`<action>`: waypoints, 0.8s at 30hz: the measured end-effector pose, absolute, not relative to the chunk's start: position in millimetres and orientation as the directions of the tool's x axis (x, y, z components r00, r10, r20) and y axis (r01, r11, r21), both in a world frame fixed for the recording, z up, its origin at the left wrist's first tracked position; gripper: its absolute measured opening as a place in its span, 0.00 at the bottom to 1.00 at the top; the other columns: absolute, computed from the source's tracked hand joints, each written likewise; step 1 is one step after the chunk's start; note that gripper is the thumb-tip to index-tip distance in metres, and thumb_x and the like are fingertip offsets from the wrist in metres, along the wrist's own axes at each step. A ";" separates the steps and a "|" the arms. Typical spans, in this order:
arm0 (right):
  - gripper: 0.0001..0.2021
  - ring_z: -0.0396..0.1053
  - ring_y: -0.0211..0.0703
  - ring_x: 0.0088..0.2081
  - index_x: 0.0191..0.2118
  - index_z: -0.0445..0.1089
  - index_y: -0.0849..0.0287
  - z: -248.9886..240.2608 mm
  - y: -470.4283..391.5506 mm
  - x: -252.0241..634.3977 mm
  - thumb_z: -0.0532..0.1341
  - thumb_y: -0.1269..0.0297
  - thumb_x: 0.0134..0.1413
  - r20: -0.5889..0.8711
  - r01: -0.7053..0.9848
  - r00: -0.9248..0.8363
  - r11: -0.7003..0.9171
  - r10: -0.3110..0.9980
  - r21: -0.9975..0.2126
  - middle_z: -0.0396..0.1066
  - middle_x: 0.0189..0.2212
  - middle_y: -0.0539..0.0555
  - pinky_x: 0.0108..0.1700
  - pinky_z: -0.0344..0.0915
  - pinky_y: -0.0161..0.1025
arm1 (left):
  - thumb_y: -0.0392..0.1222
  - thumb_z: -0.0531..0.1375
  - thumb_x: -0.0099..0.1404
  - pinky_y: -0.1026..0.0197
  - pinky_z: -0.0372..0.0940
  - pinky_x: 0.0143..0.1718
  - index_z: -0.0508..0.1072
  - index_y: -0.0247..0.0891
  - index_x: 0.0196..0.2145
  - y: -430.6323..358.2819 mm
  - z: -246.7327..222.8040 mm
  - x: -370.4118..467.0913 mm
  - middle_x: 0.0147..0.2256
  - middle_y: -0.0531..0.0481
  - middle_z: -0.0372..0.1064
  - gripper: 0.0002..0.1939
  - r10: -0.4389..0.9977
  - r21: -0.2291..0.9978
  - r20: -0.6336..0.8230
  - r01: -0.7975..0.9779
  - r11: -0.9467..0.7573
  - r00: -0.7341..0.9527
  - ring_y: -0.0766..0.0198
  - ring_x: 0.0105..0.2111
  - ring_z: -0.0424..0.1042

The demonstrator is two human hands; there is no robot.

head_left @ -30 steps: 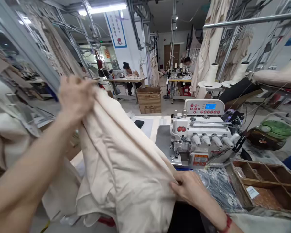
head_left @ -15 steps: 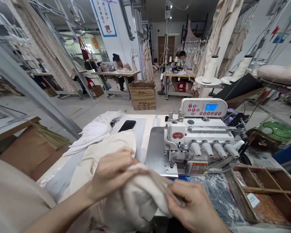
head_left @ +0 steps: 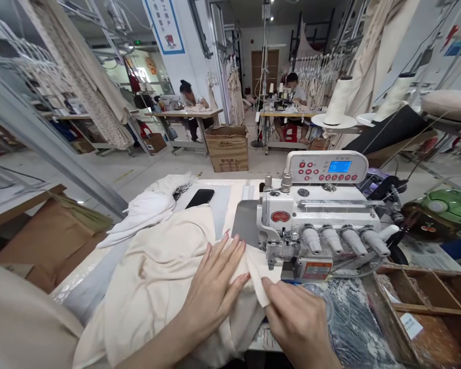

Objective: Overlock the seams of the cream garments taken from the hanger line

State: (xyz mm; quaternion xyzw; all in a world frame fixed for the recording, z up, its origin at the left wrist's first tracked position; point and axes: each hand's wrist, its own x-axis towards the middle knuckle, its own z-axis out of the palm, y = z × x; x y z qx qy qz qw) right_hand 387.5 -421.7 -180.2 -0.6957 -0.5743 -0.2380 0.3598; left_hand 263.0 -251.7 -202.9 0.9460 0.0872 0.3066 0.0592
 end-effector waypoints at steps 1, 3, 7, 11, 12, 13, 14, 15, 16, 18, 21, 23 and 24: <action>0.18 0.66 0.37 0.19 0.38 0.77 0.63 -179.6 -417.8 383.4 0.49 0.75 0.68 0.780 0.985 0.170 -0.074 0.602 -0.158 0.71 0.19 0.50 0.24 0.57 0.36 | 0.39 0.52 0.75 0.40 0.50 0.71 0.55 0.41 0.71 -251.2 -198.5 261.8 0.67 0.40 0.62 0.29 0.167 0.198 0.586 0.060 -0.978 0.793 0.50 0.71 0.54; 0.18 0.68 0.39 0.22 0.40 0.76 0.61 -188.9 -414.2 369.9 0.48 0.75 0.69 0.849 0.982 0.176 -0.026 0.498 -0.189 0.74 0.23 0.53 0.26 0.61 0.35 | 0.37 0.52 0.74 0.40 0.51 0.70 0.64 0.42 0.65 -250.7 -187.5 260.3 0.58 0.41 0.72 0.24 0.002 0.250 0.619 -0.194 -0.949 0.785 0.51 0.67 0.63; 0.08 0.74 0.42 0.29 0.43 0.77 0.56 -235.3 -419.0 331.6 0.60 0.64 0.68 0.640 0.617 0.645 0.210 0.417 -0.758 0.77 0.29 0.54 0.32 0.72 0.35 | 0.37 0.50 0.76 0.65 0.71 0.38 0.75 0.39 0.47 -246.6 -160.6 271.6 0.28 0.51 0.76 0.14 -0.250 0.360 0.605 -0.540 -0.761 0.756 0.66 0.28 0.76; 0.13 0.73 0.42 0.28 0.40 0.82 0.57 -262.4 -418.4 318.9 0.68 0.52 0.59 0.064 -0.016 0.831 0.139 0.553 -0.990 0.77 0.28 0.52 0.29 0.71 0.32 | 0.35 0.54 0.74 0.69 0.67 0.30 0.77 0.38 0.42 -241.1 -147.9 298.3 0.31 0.50 0.78 0.11 -0.182 0.448 0.463 -0.406 -0.797 0.868 0.67 0.28 0.76; 0.13 0.74 0.43 0.31 0.38 0.83 0.56 -262.3 -416.7 322.1 0.69 0.51 0.57 0.015 -0.068 0.843 0.135 0.537 -0.989 0.77 0.29 0.52 0.33 0.72 0.33 | 0.35 0.56 0.72 0.69 0.67 0.31 0.78 0.38 0.38 -240.0 -148.4 303.6 0.31 0.51 0.78 0.10 -0.114 0.485 0.443 -0.344 -0.804 0.889 0.67 0.29 0.76; 0.12 0.74 0.44 0.35 0.35 0.83 0.56 -260.2 -415.1 326.5 0.71 0.52 0.54 0.006 -0.074 0.859 0.136 0.512 -0.988 0.77 0.33 0.54 0.39 0.72 0.34 | 0.34 0.57 0.69 0.69 0.66 0.31 0.77 0.38 0.35 -238.9 -149.8 307.5 0.30 0.51 0.77 0.08 -0.036 0.528 0.420 -0.276 -0.803 0.907 0.67 0.29 0.75; 0.11 0.73 0.46 0.39 0.32 0.83 0.55 -257.2 -413.6 331.1 0.72 0.52 0.52 0.016 -0.058 0.870 0.135 0.494 -0.989 0.76 0.35 0.54 0.44 0.72 0.36 | 0.34 0.59 0.66 0.68 0.66 0.30 0.76 0.38 0.32 -237.8 -151.6 309.7 0.29 0.52 0.76 0.07 0.037 0.573 0.393 -0.213 -0.791 0.919 0.67 0.28 0.74; 0.11 0.72 0.46 0.41 0.29 0.83 0.56 -254.1 -412.5 335.0 0.72 0.53 0.50 0.020 -0.052 0.864 0.130 0.502 -0.990 0.75 0.37 0.55 0.47 0.70 0.37 | 0.33 0.59 0.64 0.68 0.65 0.30 0.75 0.37 0.31 -236.7 -153.4 310.3 0.28 0.53 0.75 0.06 0.102 0.618 0.362 -0.157 -0.771 0.926 0.67 0.27 0.74; 0.13 0.72 0.46 0.41 0.25 0.81 0.56 -251.6 -411.8 337.5 0.72 0.52 0.50 0.006 -0.068 0.849 0.121 0.529 -0.990 0.74 0.36 0.55 0.47 0.70 0.37 | 0.34 0.60 0.62 0.68 0.65 0.30 0.75 0.37 0.30 -235.6 -155.0 309.7 0.28 0.53 0.75 0.04 0.152 0.658 0.329 -0.111 -0.745 0.932 0.67 0.28 0.73; 0.18 0.69 0.43 0.34 0.23 0.78 0.58 -249.5 -411.3 337.8 0.69 0.49 0.53 -0.071 -0.162 0.789 0.096 0.610 -0.982 0.72 0.30 0.53 0.38 0.68 0.36 | 0.37 0.61 0.62 0.67 0.65 0.31 0.74 0.37 0.29 -233.6 -156.6 306.2 0.28 0.53 0.75 0.04 0.222 0.721 0.256 -0.032 -0.693 0.941 0.67 0.27 0.73; 0.21 0.56 0.36 0.23 0.21 0.73 0.60 -252.6 -411.8 330.9 0.67 0.47 0.54 -0.135 -0.239 0.717 0.059 0.683 -0.969 0.60 0.20 0.47 0.27 0.56 0.34 | 0.45 0.63 0.64 0.67 0.64 0.29 0.75 0.37 0.28 -231.0 -156.9 301.7 0.26 0.54 0.75 0.10 0.289 0.770 0.183 0.046 -0.637 0.940 0.68 0.25 0.71; 0.24 0.48 0.34 0.22 0.17 0.64 0.59 -255.7 -412.8 326.9 0.67 0.49 0.53 -0.122 -0.215 0.715 0.050 0.688 -0.975 0.51 0.17 0.44 0.25 0.49 0.35 | 0.47 0.63 0.64 0.68 0.63 0.28 0.75 0.37 0.27 -230.0 -157.5 300.8 0.25 0.54 0.74 0.12 0.315 0.780 0.154 0.080 -0.621 0.937 0.69 0.25 0.70; 0.25 0.45 0.34 0.22 0.16 0.59 0.58 -256.9 -413.4 326.1 0.67 0.50 0.54 -0.110 -0.197 0.718 0.048 0.688 -0.979 0.48 0.17 0.43 0.24 0.46 0.35 | 0.48 0.62 0.65 0.68 0.63 0.28 0.75 0.37 0.28 -230.1 -158.2 301.0 0.25 0.54 0.74 0.13 0.323 0.782 0.145 0.091 -0.616 0.935 0.68 0.25 0.70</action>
